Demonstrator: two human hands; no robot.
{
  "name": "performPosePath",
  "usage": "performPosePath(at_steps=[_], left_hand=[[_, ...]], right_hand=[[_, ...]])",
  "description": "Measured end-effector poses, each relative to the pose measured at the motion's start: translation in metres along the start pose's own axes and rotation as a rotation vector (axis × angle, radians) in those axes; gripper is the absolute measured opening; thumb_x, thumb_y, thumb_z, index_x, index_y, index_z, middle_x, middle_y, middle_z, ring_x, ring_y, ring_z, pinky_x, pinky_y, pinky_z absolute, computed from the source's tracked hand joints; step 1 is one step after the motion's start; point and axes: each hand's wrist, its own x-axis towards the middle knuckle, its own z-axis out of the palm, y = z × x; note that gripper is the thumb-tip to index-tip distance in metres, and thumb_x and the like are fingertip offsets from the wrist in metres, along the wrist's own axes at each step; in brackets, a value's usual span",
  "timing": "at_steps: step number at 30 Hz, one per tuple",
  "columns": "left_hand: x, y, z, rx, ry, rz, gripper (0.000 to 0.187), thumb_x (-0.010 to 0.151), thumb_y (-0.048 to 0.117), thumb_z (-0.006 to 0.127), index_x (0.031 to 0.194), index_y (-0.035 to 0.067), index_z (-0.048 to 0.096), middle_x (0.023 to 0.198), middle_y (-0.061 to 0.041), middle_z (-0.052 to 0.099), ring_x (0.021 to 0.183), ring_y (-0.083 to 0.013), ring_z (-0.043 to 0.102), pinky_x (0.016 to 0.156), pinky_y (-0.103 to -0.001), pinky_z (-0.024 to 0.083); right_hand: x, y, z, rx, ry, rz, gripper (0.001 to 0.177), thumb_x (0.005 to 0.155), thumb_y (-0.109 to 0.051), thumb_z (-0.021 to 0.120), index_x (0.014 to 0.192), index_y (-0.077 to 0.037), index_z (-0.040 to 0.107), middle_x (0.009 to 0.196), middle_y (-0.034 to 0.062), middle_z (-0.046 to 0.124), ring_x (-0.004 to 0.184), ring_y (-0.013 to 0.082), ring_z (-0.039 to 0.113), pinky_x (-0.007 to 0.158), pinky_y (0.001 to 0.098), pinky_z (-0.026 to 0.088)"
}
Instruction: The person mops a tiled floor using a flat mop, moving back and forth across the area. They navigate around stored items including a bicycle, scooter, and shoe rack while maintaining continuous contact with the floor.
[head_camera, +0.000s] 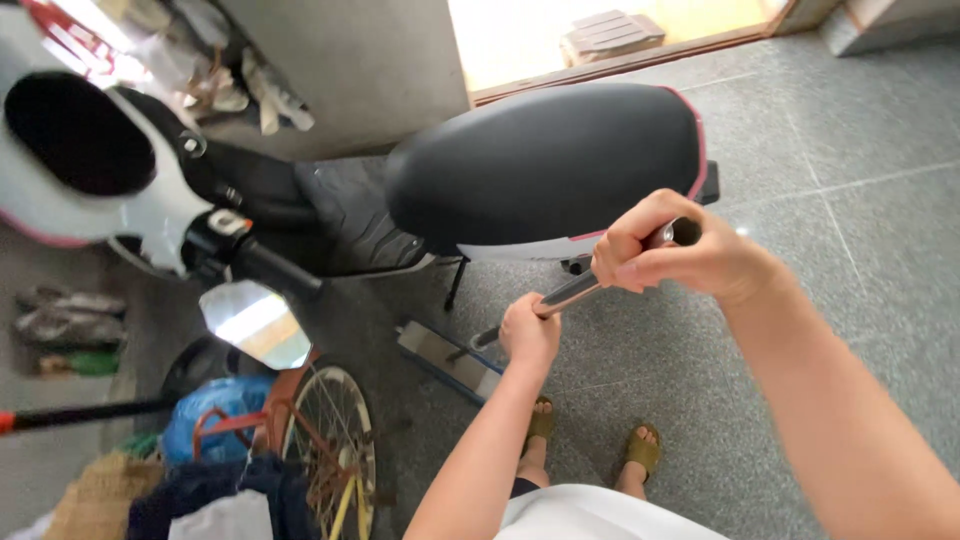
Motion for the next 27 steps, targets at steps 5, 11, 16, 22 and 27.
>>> performPosePath(at_steps=[5,11,16,22,27], left_hand=[[-0.03,0.057,0.018,-0.315,0.259,0.124,0.024,0.086,0.029,0.078,0.069,0.02,0.064,0.07,-0.004,0.067,0.081,-0.0305,0.071,0.079,-0.039,0.056],[-0.031,0.082,0.062,-0.507,0.423,0.269,0.028,0.086,0.021,0.083,0.071,0.019,0.061,0.069,-0.003,0.063,0.074,-0.0285,0.067,0.079,-0.032,0.052],[-0.027,0.096,0.057,-0.566,0.291,0.349,0.023,0.09,0.025,0.081,0.074,0.018,0.066,0.071,-0.006,0.066,0.078,-0.0327,0.069,0.077,-0.035,0.053],[-0.025,0.088,0.036,-0.416,-0.008,0.356,0.005,0.095,0.033,0.072,0.095,0.029,0.076,0.082,0.0,0.072,0.092,-0.026,0.072,0.084,-0.038,0.055],[-0.01,0.07,0.053,-0.195,-0.179,0.45,0.023,0.093,0.025,0.069,0.11,0.039,0.075,0.088,0.001,0.07,0.098,-0.0284,0.07,0.092,-0.042,0.056]], right_hand=[[-0.005,-0.035,-0.003,-0.099,0.027,0.033,0.034,0.074,-0.008,0.072,0.046,-0.006,0.052,0.046,-0.0007,0.038,0.045,0.0064,0.03,0.055,0.0292,0.05],[-0.021,-0.057,-0.002,-0.198,0.162,0.03,0.036,0.073,-0.011,0.072,0.045,-0.008,0.05,0.044,-0.0015,0.035,0.042,0.0108,0.034,0.056,0.0338,0.056],[-0.032,-0.055,0.001,-0.176,0.311,-0.038,0.034,0.071,-0.009,0.069,0.045,-0.007,0.048,0.043,-0.001,0.035,0.04,0.0131,0.042,0.054,0.0353,0.055],[-0.061,-0.022,0.01,-0.045,0.444,-0.245,0.028,0.07,-0.003,0.07,0.05,-0.002,0.05,0.042,0.0066,0.04,0.039,0.0181,0.042,0.054,0.0398,0.052],[-0.087,-0.004,0.022,-0.053,0.703,-0.395,0.031,0.074,0.0,0.066,0.052,-0.003,0.044,0.043,0.0046,0.038,0.042,0.0176,0.044,0.05,0.0333,0.043]])
